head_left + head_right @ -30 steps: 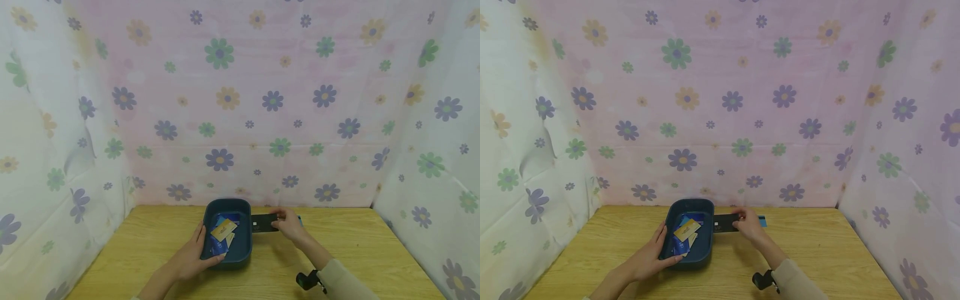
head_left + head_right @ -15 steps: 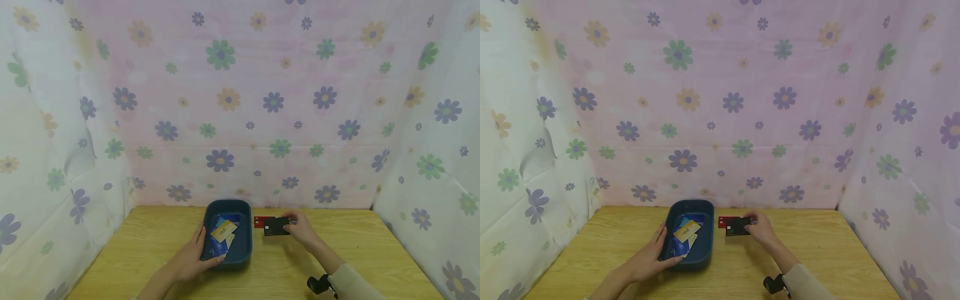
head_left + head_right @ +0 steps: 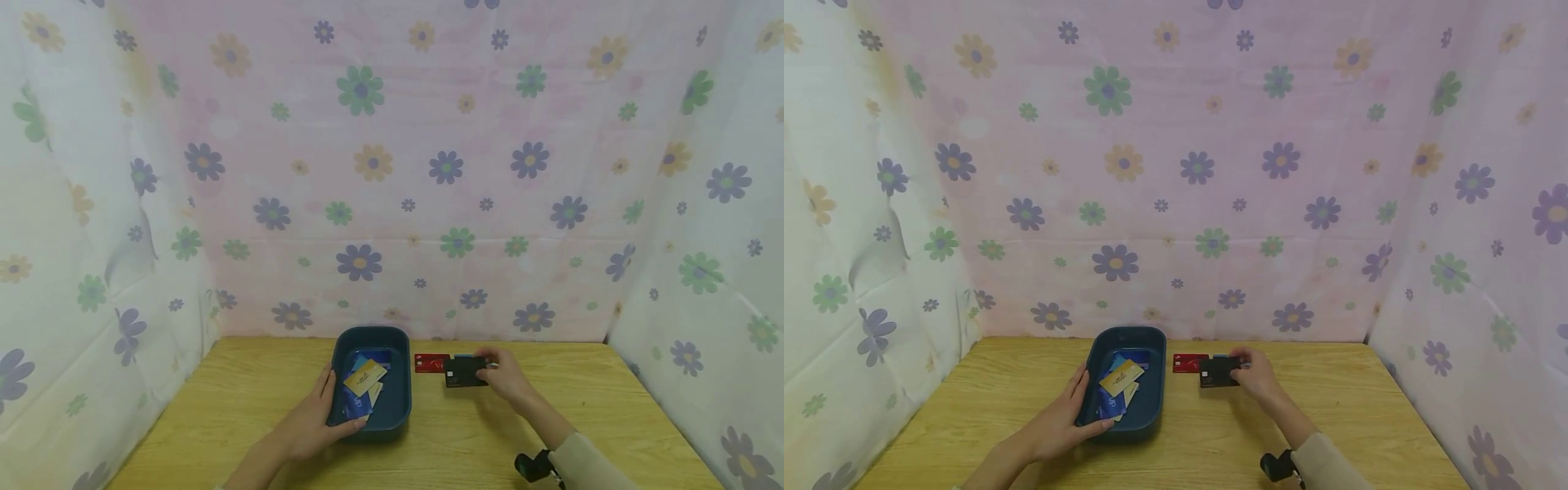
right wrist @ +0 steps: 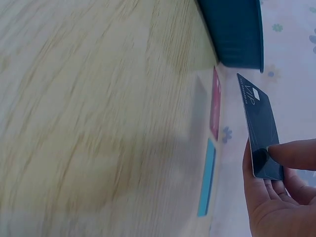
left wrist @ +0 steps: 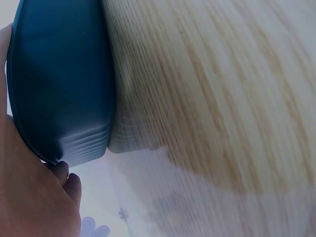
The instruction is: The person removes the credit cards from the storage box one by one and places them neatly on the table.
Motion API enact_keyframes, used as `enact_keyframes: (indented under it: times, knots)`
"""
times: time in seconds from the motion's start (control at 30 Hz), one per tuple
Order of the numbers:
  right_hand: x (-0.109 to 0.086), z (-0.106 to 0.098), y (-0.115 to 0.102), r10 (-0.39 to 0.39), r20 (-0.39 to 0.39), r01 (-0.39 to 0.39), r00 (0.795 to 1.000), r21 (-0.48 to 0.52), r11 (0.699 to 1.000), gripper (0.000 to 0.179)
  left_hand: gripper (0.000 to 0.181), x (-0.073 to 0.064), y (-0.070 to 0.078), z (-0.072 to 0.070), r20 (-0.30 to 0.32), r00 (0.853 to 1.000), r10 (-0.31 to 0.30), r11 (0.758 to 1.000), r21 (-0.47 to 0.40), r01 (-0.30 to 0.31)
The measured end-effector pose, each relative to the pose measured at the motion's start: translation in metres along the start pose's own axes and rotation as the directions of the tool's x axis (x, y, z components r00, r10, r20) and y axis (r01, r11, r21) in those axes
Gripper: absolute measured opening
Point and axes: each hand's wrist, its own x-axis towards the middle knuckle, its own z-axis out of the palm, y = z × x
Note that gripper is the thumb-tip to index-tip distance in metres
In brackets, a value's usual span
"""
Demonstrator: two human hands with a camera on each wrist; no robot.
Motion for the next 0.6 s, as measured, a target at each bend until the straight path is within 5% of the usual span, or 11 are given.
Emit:
enact_keyframes:
  times: [0.6]
  knots:
    - [0.001,-0.030,0.028,-0.004,-0.007,0.003,1.000,-0.044,0.999,0.032,0.125,0.000,-0.002,0.002,-0.005,1.000,0.002,1.000,0.008,-0.002]
